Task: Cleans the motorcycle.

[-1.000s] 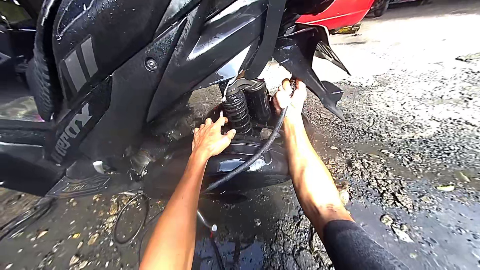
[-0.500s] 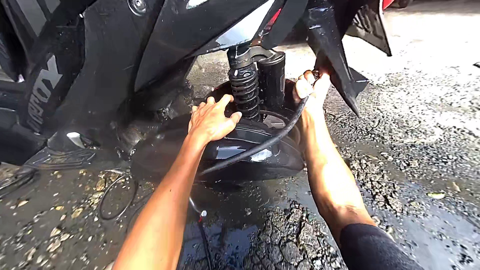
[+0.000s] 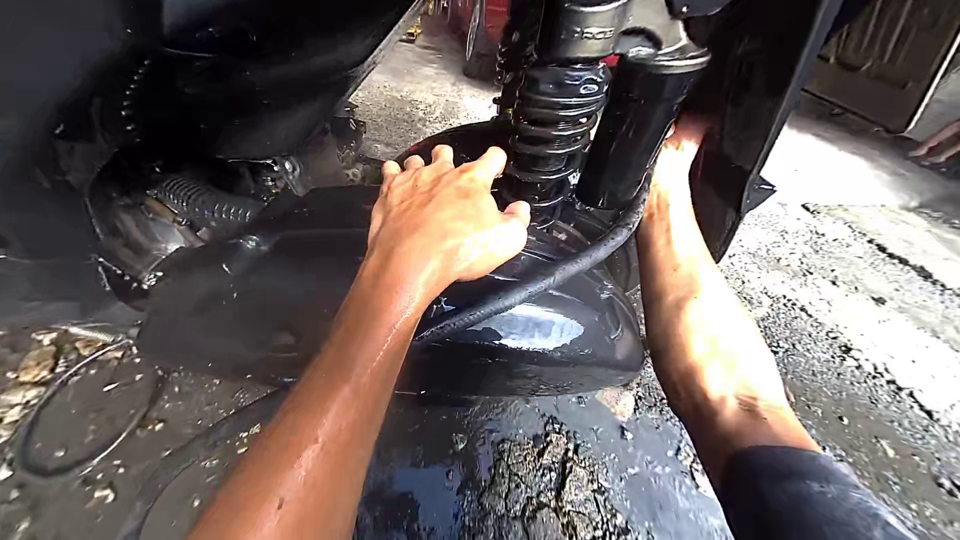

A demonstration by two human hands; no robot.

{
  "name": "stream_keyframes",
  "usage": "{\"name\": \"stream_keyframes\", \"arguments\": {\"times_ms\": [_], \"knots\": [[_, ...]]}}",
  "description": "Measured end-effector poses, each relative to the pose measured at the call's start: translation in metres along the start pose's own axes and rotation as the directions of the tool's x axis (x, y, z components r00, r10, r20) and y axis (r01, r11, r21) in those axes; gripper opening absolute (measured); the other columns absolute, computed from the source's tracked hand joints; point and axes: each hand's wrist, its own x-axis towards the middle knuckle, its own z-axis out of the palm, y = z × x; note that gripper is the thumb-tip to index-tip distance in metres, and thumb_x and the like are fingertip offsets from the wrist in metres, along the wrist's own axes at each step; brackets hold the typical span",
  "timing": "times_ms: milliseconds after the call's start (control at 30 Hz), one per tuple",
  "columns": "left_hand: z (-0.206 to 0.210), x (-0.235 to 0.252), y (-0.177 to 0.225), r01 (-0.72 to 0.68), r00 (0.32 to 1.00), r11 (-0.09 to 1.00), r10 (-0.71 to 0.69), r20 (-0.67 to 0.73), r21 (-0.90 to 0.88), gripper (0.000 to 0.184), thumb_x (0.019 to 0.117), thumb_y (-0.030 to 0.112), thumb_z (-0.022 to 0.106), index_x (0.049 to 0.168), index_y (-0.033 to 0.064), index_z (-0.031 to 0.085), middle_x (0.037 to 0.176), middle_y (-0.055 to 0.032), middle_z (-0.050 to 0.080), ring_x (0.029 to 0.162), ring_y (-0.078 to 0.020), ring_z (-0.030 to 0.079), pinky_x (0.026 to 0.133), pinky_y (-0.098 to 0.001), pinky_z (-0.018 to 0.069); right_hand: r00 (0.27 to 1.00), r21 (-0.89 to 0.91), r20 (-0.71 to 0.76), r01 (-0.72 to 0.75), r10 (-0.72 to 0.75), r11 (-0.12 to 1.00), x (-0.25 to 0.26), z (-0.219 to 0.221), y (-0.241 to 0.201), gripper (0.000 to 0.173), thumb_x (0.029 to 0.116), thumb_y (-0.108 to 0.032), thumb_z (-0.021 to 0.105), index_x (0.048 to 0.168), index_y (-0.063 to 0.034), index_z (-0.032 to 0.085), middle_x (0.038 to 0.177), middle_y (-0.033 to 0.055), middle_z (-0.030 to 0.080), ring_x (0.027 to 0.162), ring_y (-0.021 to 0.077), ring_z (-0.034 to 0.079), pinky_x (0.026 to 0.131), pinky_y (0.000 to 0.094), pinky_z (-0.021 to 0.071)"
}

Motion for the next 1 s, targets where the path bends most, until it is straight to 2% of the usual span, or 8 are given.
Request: {"name": "stream_keyframes", "arguments": {"times_ms": [300, 500, 667, 767, 833, 867, 933, 1000], "knots": [[-0.001, -0.003, 0.001, 0.011, 1.000, 0.999, -0.011, 0.004, 0.035, 0.053, 0.0994, 0.061, 0.042, 0.141, 0.0327, 0.059, 0.115, -0.0111, 0.062, 0.110, -0.0300, 0.060, 0.091, -0.0527, 0.0408, 0.979, -0.257, -0.136, 0.114, -0.153, 0.960, 0.003, 0.022, 0.005, 0.064, 0.1104, -0.036, -0.006, 0.081, -0.0105, 0.045, 0.051, -0.0022, 0.049, 0.036, 0.0004, 0.045, 0.034, 0.0132, 0.0394], [0.001, -0.009, 0.002, 0.013, 1.000, 1.000, -0.013, -0.027, 0.015, 0.052, 0.1004, 0.057, 0.045, 0.142, 0.0289, 0.059, 0.116, -0.0116, 0.061, 0.108, -0.0306, 0.059, 0.091, -0.0531, 0.0410, 0.937, -0.749, -0.207, 0.034, -0.283, 0.661, 0.009, 0.033, 0.005, 0.040, 0.1145, -0.022, 0.016, 0.089, -0.0154, 0.046, 0.057, -0.0084, 0.046, 0.039, -0.0046, 0.040, 0.037, 0.0097, 0.0384], [-0.003, -0.008, 0.003, 0.040, 0.999, 0.999, -0.041, 0.026, 0.031, 0.054, 0.1005, 0.060, 0.042, 0.144, 0.0326, 0.057, 0.121, -0.0088, 0.062, 0.113, -0.0279, 0.058, 0.096, -0.0513, 0.0400, 0.916, -0.978, -0.027, 0.059, -0.401, 0.202, 0.001, 0.038, 0.013, 0.012, 0.1023, -0.004, 0.053, 0.113, -0.0085, 0.057, 0.093, -0.0079, 0.057, 0.085, -0.0079, 0.054, 0.079, 0.0118, 0.0473], [-0.004, -0.007, 0.002, 0.038, 0.999, 0.999, -0.039, 0.031, 0.035, 0.054, 0.1007, 0.060, 0.041, 0.144, 0.0329, 0.056, 0.120, -0.0087, 0.062, 0.113, -0.0273, 0.058, 0.094, -0.0504, 0.0403, 0.905, -0.979, -0.119, -0.039, -0.409, 0.198, -0.002, 0.052, 0.019, 0.022, 0.1008, -0.002, 0.055, 0.123, -0.0052, 0.054, 0.104, -0.0036, 0.058, 0.096, -0.0068, 0.055, 0.085, 0.0118, 0.0469], [-0.002, -0.007, -0.001, 0.034, 0.999, 0.999, -0.034, 0.008, 0.037, 0.054, 0.1001, 0.061, 0.042, 0.143, 0.0329, 0.058, 0.118, -0.0087, 0.063, 0.112, -0.0274, 0.059, 0.093, -0.0503, 0.0415, 0.914, -0.979, -0.162, -0.102, -0.372, 0.175, -0.003, 0.060, 0.020, 0.022, 0.1017, -0.002, 0.054, 0.124, -0.0037, 0.054, 0.101, -0.0029, 0.056, 0.091, -0.0070, 0.052, 0.083, 0.0106, 0.0447], [0.001, -0.007, -0.003, 0.026, 1.000, 0.999, -0.025, -0.019, 0.029, 0.053, 0.0995, 0.061, 0.042, 0.141, 0.0324, 0.060, 0.117, -0.0089, 0.064, 0.110, -0.0280, 0.060, 0.091, -0.0511, 0.0425, 0.910, -0.974, -0.171, -0.100, -0.378, 0.201, 0.000, 0.062, 0.020, 0.009, 0.1012, -0.002, 0.054, 0.107, -0.0079, 0.057, 0.083, -0.0064, 0.054, 0.073, -0.0074, 0.050, 0.069, 0.0102, 0.0454], [0.005, -0.008, -0.006, 0.012, 0.998, 1.000, -0.012, -0.064, 0.002, 0.052, 0.0987, 0.060, 0.044, 0.137, 0.0313, 0.062, 0.114, -0.0097, 0.065, 0.108, -0.0300, 0.061, 0.090, -0.0545, 0.0429, 0.940, -0.934, -0.126, -0.006, -0.315, 0.356, 0.005, 0.065, 0.018, 0.031, 0.1025, 0.001, 0.047, 0.078, -0.0176, 0.050, 0.052, -0.0131, 0.045, 0.041, -0.0047, 0.040, 0.044, 0.0121, 0.0403], [0.003, -0.008, -0.007, 0.014, 0.997, 1.000, -0.014, -0.072, -0.003, 0.051, 0.0994, 0.059, 0.045, 0.138, 0.0307, 0.062, 0.116, -0.0117, 0.067, 0.111, -0.0338, 0.061, 0.093, -0.0595, 0.0420, 0.971, -0.897, -0.073, 0.036, -0.229, 0.440, 0.008, 0.065, 0.014, 0.031, 0.1037, 0.000, 0.044, 0.079, -0.0168, 0.050, 0.049, -0.0135, 0.044, 0.038, -0.0024, 0.038, 0.040, 0.0144, 0.0398]]}}
